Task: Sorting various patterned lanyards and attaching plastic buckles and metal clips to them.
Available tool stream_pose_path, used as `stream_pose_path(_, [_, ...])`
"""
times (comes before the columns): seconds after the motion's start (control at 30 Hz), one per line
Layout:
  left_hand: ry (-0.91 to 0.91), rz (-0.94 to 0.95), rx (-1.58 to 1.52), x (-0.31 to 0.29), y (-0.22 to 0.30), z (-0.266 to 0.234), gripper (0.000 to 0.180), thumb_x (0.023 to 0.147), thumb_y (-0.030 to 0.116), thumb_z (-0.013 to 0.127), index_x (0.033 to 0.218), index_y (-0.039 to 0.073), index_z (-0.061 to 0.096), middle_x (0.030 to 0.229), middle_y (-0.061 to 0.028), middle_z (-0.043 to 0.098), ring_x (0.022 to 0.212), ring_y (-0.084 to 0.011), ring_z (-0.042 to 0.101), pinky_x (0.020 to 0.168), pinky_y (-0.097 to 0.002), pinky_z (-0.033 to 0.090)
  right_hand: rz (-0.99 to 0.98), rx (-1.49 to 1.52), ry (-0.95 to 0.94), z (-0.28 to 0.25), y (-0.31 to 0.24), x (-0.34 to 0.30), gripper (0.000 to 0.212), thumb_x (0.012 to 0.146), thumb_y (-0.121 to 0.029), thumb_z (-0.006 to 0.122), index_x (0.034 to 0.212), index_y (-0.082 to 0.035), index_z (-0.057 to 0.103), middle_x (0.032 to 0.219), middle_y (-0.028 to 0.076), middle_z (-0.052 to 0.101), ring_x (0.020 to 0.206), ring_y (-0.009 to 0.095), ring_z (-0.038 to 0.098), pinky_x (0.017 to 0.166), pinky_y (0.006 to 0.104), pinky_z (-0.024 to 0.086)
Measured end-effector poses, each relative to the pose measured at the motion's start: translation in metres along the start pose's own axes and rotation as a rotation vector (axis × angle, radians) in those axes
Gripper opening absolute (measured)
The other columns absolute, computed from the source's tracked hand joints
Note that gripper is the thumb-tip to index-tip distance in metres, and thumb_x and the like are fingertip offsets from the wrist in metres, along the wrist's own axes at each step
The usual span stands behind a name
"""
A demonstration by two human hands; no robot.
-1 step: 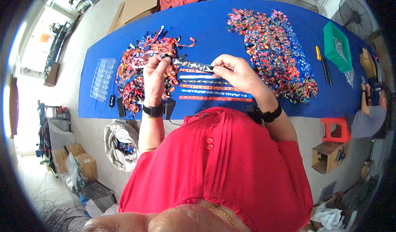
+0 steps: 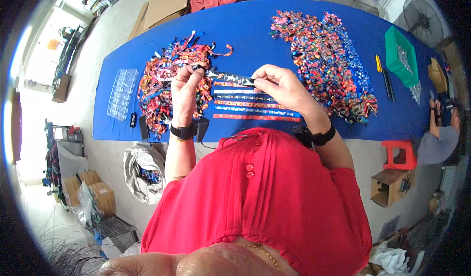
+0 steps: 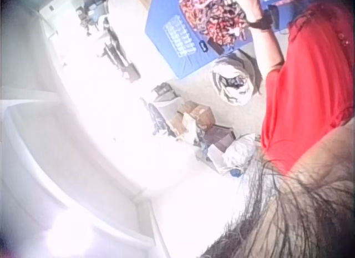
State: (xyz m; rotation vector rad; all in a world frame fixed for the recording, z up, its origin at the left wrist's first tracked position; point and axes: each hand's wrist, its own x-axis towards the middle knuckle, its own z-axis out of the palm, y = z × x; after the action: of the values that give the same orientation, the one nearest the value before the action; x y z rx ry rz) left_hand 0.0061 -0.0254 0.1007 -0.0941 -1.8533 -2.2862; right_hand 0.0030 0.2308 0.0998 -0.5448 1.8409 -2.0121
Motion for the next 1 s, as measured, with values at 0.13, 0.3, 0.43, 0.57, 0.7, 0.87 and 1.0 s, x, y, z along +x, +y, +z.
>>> stream_pose_path(0.13, [-0.130,-0.085,0.000,-0.009,0.018,0.009,0.008,0.086,0.000,0.056,0.092,-0.001,0.061,0.103,-0.0048,0.062,0.077,-0.0072,0.057,0.069,-0.0206,0.046,-0.011,-0.021,-0.017,0.002,-0.002,0.003,0.010,0.092,-0.008,0.053,0.097,-0.001,0.057,0.086,0.001,0.060,0.081,0.007,0.057,0.075,0.0225,0.047])
stream_pose_path(0.3, [-0.442,-0.028,0.136,-0.013,0.026,0.013,0.003,0.080,0.002,0.058,0.081,0.001,0.056,0.112,-0.0099,0.060,0.090,-0.0092,0.055,0.076,-0.0248,0.046,-0.008,-0.056,-0.044,0.020,-0.008,0.008,0.010,0.092,-0.008,0.053,0.099,-0.001,0.055,0.090,0.001,0.058,0.085,0.007,0.057,0.078,0.0222,0.046])
stream_pose_path(0.43, [-0.586,-0.102,0.046,-0.013,0.024,0.012,0.003,0.081,0.003,0.059,0.082,0.002,0.056,0.101,-0.0038,0.061,0.079,-0.0044,0.049,0.067,-0.0207,0.042,0.005,-0.098,-0.042,0.034,-0.013,0.012,0.010,0.092,-0.007,0.053,0.099,-0.001,0.056,0.090,0.000,0.058,0.086,0.006,0.056,0.078,0.0219,0.046])
stream_pose_path(0.57, [-0.672,-0.168,0.022,-0.010,0.023,-0.001,0.004,0.084,0.004,0.059,0.083,0.003,0.055,0.094,-0.0021,0.057,0.081,-0.0065,0.052,0.070,-0.0214,0.045,0.008,-0.161,-0.027,0.046,-0.016,0.013,0.011,0.092,-0.007,0.053,0.100,0.000,0.055,0.091,0.001,0.059,0.089,0.007,0.057,0.080,0.0226,0.048])
stream_pose_path(0.7, [-0.704,-0.251,-0.036,-0.008,0.024,-0.015,0.003,0.084,0.004,0.059,0.084,0.003,0.056,0.094,-0.0011,0.058,0.079,-0.0053,0.052,0.068,-0.0198,0.044,-0.006,-0.086,0.024,0.061,-0.016,0.016,0.013,0.092,-0.006,0.053,0.102,0.001,0.054,0.094,0.002,0.059,0.090,0.008,0.058,0.081,0.0231,0.049])
stream_pose_path(0.87, [-0.621,-0.264,-0.104,-0.009,0.024,-0.025,0.005,0.085,0.002,0.058,0.089,0.004,0.060,0.082,0.0055,0.058,0.067,0.0018,0.047,0.057,-0.0156,0.038,-0.152,-0.066,0.044,0.078,-0.014,0.016,0.027,0.088,0.000,0.055,0.114,0.000,0.049,0.105,0.005,0.056,0.099,0.010,0.055,0.087,0.0243,0.046])
stream_pose_path(1.0, [-0.588,-0.215,-0.163,-0.009,0.022,-0.028,0.004,0.084,0.000,0.057,0.087,0.003,0.059,0.096,-0.0010,0.062,0.076,-0.0017,0.053,0.066,-0.0170,0.043,-0.235,-0.160,0.077,0.085,-0.007,0.015,0.031,0.087,-0.001,0.057,0.116,0.000,0.047,0.110,0.007,0.055,0.103,0.012,0.054,0.092,0.0283,0.044])
